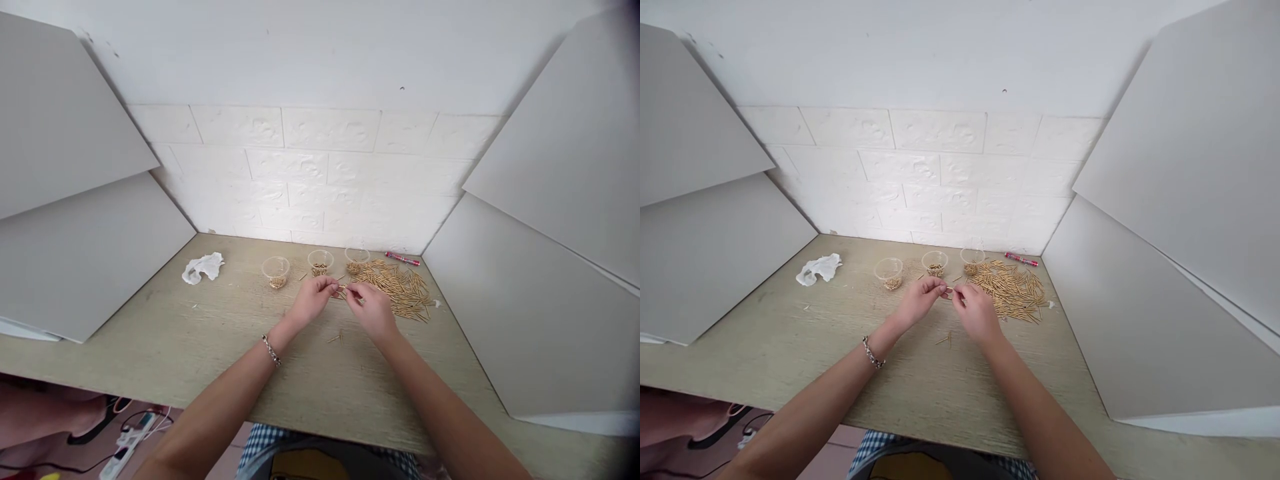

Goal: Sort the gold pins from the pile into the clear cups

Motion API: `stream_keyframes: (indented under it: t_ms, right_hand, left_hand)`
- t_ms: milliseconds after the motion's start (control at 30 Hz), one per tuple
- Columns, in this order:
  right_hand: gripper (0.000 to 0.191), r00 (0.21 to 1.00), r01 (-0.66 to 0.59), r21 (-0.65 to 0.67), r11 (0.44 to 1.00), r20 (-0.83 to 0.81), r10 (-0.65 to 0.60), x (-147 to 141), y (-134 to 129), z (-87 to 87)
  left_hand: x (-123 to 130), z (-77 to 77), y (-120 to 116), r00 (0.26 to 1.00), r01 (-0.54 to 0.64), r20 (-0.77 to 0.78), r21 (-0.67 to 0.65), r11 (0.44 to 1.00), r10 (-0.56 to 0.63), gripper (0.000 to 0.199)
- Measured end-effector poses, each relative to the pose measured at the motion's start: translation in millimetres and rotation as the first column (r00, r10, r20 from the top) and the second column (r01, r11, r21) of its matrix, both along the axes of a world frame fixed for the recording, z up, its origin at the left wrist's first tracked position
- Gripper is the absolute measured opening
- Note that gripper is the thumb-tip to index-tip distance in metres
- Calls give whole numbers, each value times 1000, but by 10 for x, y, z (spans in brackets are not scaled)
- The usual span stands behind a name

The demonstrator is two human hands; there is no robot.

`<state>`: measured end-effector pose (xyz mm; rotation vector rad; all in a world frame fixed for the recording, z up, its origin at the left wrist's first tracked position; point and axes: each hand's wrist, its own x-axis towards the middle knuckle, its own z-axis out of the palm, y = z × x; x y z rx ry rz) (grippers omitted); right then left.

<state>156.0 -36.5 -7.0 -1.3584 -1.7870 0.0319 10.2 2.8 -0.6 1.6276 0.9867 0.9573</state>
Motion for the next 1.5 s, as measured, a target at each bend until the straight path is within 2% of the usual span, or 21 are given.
stream_keyframes:
  t_ms: [367,533,667,833,1000,1300,1500]
  right_hand:
    - [16,986,-148,-151,977,-101,134,99,27,68]
    - [15,968,-165,-217,962,-222,116,92,42,21]
    - [16,955,-130,-233,964,-290,59,42,29,5]
    - [18,979,-57,-161,985,-201,24,-5,9,26]
    - [18,994,-77,-130,989,-93,65,37,27,33]
    - [17,984,-108,-190,976,-162,77,51,23,47]
    - [18,979,-90,-211,973,-197,47,18,17,53]
  left_hand:
    - [-91,35,41,975,104,-210,124,987,-76,16]
    - [-101,6,81,979,139,-161,64,988,-127,17]
    - [-83,0,82,988,111,-109,6,994,-110,15]
    - [-45,33,39,995,45,-91,-20,999,-47,15]
    - [-48,75,14,990,51,-134,11,999,-49,14]
    - [-63,37,28,982,98,-169,68,993,-85,15]
    - [-46,25,25,986,90,-144,52,995,-81,15]
